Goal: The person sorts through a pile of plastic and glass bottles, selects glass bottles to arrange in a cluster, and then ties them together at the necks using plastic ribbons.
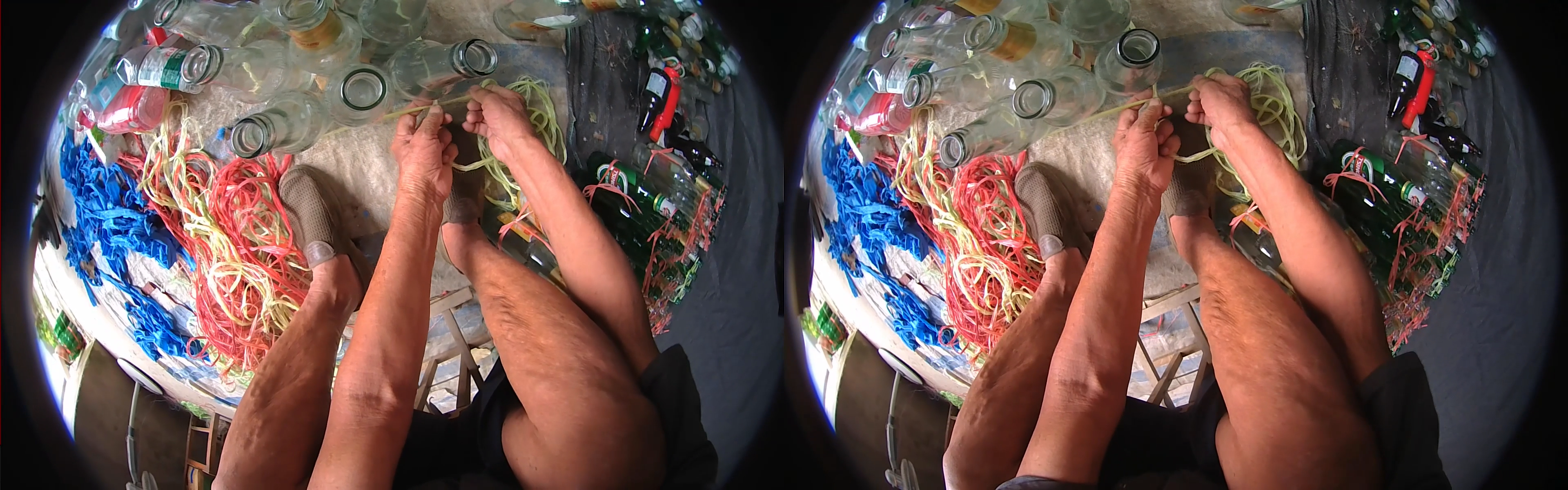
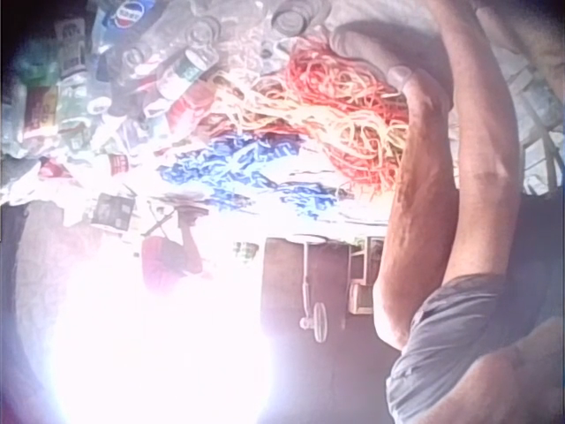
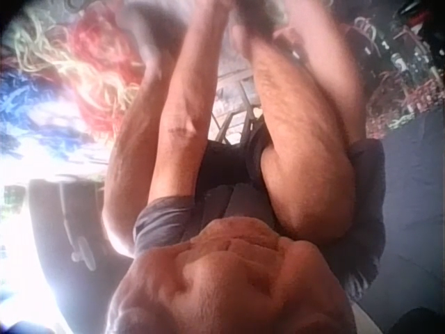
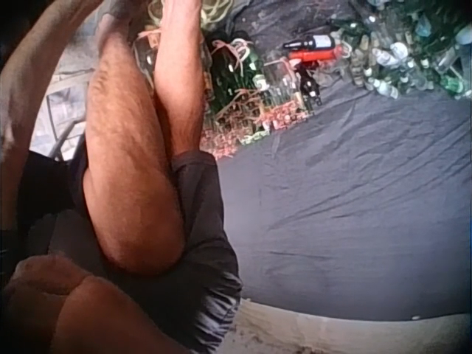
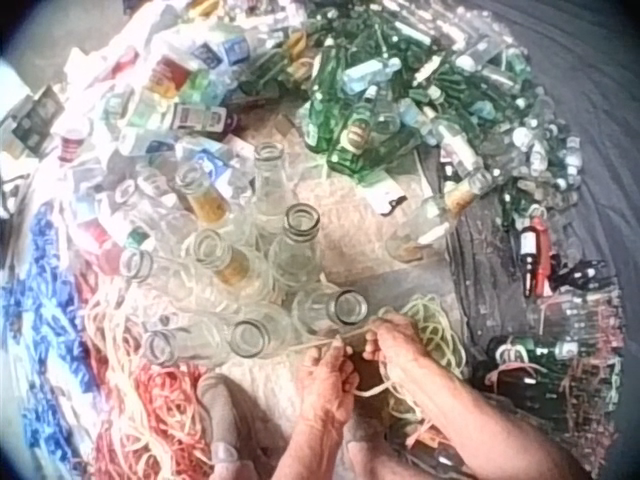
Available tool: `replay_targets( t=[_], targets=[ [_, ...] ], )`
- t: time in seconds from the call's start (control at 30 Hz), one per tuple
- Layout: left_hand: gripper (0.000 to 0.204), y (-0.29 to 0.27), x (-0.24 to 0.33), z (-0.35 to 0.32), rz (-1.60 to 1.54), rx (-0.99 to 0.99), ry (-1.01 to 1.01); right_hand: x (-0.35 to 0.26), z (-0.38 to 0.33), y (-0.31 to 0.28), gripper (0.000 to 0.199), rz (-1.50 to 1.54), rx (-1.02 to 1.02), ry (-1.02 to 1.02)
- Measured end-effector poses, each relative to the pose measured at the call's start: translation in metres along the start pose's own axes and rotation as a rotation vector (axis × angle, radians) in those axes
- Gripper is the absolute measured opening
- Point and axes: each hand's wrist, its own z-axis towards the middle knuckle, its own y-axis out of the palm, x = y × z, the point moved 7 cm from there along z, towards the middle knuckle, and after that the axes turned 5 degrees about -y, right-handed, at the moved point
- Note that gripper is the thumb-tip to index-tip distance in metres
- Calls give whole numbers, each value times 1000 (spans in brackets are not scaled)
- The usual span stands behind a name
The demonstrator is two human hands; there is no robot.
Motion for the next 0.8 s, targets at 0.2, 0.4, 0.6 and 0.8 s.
replay_targets(
  t=[0.2, 0.4, 0.6, 0.8],
  targets=[
    [14, -2, 0, 5, -1, 19, -29, -3, -4, 1, 17, -22, 1, -40],
    [27, -3, 2, 5, 114, 32, -41, -27, -14, 10, 18, 63, -48, -209],
    [28, -4, 12, 5, 267, 58, 69, -47, -23, 28, 24, 69, -163, -374],
    [22, -7, 15, 8, 329, 117, 125, -53, -19, 40, 28, 99, -280, -382]
  ],
)
